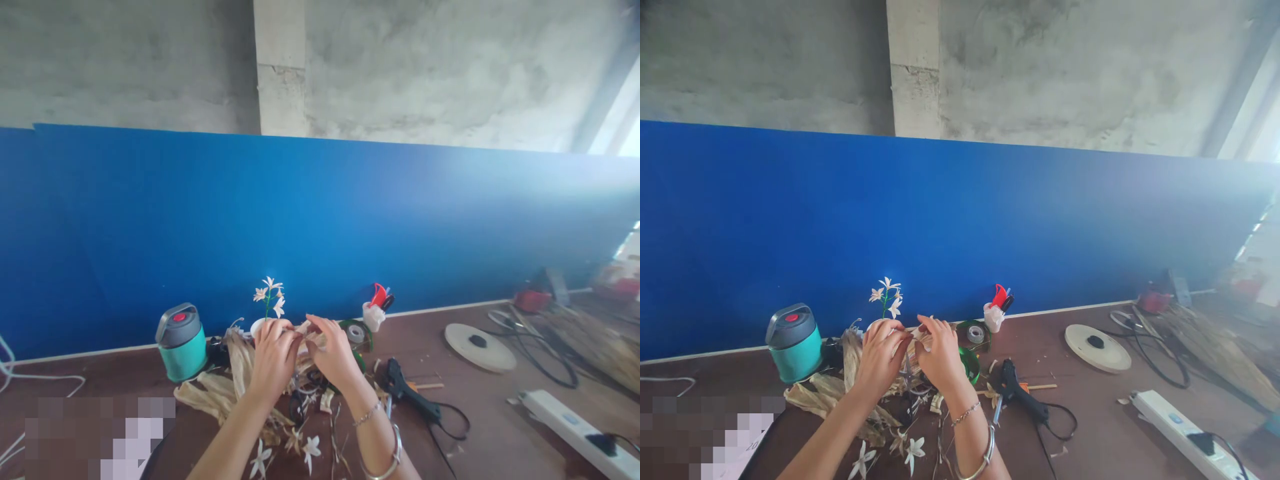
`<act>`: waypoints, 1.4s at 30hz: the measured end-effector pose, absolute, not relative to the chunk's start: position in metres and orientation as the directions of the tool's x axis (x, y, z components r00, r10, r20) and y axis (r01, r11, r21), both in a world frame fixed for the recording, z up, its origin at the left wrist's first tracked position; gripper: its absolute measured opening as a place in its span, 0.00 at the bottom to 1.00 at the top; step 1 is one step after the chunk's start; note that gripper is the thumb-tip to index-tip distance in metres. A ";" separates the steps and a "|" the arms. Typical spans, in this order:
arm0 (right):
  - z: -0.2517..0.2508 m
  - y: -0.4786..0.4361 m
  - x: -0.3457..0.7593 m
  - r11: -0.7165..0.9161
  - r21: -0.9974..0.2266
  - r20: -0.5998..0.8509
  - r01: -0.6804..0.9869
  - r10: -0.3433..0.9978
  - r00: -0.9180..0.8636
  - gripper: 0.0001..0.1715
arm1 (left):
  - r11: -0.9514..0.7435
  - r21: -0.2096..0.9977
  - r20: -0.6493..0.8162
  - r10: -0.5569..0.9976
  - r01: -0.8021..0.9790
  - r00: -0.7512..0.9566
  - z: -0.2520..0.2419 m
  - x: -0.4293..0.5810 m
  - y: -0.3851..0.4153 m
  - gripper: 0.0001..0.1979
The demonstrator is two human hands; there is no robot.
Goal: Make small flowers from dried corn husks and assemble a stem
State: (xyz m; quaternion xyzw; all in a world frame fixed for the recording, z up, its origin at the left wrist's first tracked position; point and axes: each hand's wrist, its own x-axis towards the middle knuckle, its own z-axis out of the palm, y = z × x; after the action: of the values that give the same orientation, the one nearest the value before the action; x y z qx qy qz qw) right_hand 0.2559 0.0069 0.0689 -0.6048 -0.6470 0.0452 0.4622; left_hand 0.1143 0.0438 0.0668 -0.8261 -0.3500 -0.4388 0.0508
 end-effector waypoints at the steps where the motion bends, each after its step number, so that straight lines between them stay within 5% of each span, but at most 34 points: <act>1: 0.071 0.005 0.255 0.271 -0.583 0.552 0.766 0.824 0.130 0.19 | -0.751 0.222 0.756 0.535 0.622 0.376 0.064 0.113 0.043 0.11; 4: 0.077 0.001 0.252 0.251 -0.515 0.570 0.820 0.815 0.108 0.08 | -0.767 0.205 0.759 0.517 0.607 0.396 0.068 0.113 0.042 0.10; 11: 0.091 -0.010 0.258 0.273 -0.398 0.691 0.876 0.717 0.090 0.11 | -0.822 0.054 0.810 0.368 0.567 0.456 0.098 0.123 0.035 0.10; 20: 0.091 -0.011 0.258 0.372 -0.520 0.808 0.769 0.506 0.301 0.11 | -0.750 0.128 0.919 0.335 0.649 0.207 0.103 0.145 0.025 0.06; 23: 0.082 -0.001 0.265 0.412 -0.748 0.664 0.521 0.463 0.587 0.10 | -0.711 0.169 0.953 0.293 0.682 0.070 0.105 0.146 0.029 0.06; 25: 0.074 0.008 0.276 0.508 -0.856 0.389 0.101 0.502 0.772 0.10 | -0.680 0.217 0.953 0.301 0.701 -0.003 0.103 0.145 0.032 0.06; 27: 0.068 0.016 0.289 0.574 -0.759 0.187 -0.306 0.643 0.742 0.12 | -0.649 0.260 0.926 0.378 0.715 0.007 0.097 0.142 0.033 0.07; 30: 0.064 0.022 0.304 0.564 -0.579 0.094 -0.589 0.764 0.639 0.14 | -0.655 0.264 0.865 0.486 0.708 0.127 0.085 0.137 0.032 0.15; 37: 0.068 0.020 0.300 0.550 -0.497 0.097 -0.672 0.804 0.587 0.14 | -0.676 0.229 0.802 0.539 0.700 0.258 0.076 0.123 0.030 0.11; 42: 0.069 0.018 0.303 0.551 -0.657 0.190 -0.515 0.782 0.594 0.14 | -0.652 0.182 0.725 0.595 0.736 0.348 0.071 0.087 0.038 0.11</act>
State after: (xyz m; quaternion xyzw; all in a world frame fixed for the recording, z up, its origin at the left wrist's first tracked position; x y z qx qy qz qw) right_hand 0.3025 0.0184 0.0686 -0.2802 -0.2384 0.3823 0.8476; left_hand 0.0868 0.0379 0.0707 -0.8162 -0.4076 -0.3999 0.0884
